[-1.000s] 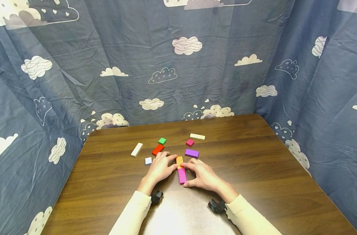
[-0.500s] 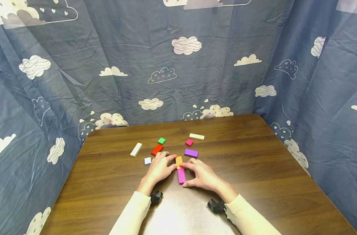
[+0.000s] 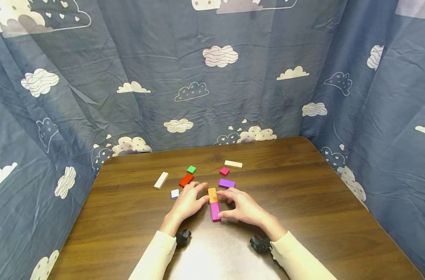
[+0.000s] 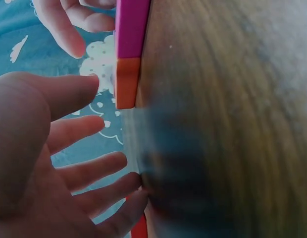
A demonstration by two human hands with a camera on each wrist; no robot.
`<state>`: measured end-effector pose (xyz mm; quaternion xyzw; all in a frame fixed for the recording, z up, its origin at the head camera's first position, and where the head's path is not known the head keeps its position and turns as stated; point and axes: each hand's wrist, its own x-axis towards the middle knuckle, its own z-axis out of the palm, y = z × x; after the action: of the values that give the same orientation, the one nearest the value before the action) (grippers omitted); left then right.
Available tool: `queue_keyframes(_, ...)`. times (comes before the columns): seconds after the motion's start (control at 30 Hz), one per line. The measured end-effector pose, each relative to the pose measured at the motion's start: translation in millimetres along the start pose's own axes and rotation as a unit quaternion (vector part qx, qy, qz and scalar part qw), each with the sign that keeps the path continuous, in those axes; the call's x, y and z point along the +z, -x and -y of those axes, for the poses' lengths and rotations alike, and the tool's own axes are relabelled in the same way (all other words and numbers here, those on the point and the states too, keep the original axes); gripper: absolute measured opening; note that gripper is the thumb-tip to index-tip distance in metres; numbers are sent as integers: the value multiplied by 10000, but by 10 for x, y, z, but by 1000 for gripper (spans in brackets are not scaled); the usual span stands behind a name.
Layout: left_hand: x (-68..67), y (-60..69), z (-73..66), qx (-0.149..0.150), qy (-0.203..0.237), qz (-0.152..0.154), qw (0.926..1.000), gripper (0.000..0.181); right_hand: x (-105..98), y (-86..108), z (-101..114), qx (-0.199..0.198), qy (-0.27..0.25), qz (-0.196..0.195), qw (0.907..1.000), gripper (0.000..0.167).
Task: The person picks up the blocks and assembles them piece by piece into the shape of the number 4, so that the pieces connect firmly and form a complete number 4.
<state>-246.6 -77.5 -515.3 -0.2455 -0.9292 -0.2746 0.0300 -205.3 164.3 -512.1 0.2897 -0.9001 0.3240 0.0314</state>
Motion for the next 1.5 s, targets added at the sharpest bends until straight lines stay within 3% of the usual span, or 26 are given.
queue_keyframes(0.2,-84,75,-51,87,73,-86,9999,52,-131,-142,-22,-25,83,-376,9993,59)
queue_keyframes(0.43,-142,202,-191,334,108,-43,9994,57,-255,-347,-107,392,193,-829,9956,50)
queue_keyframes(0.6,-98,329,-237,201,296,130,9993,61,-275,-491,-222,499,-54,-1048,9932,45)
queue_keyframes(0.77,-7,386,-242,170,490,206,9984,64,-308,-623,-339,877,-114,-1219,9886,44)
queue_keyframes(1.2,207,434,-264,208,610,432,9970,74,-358,-828,-605,1319,394,-967,9857,43)
queue_keyframes(1.5,261,461,-247,354,157,468,9982,72,-312,-897,-677,1399,594,-681,9860,45)
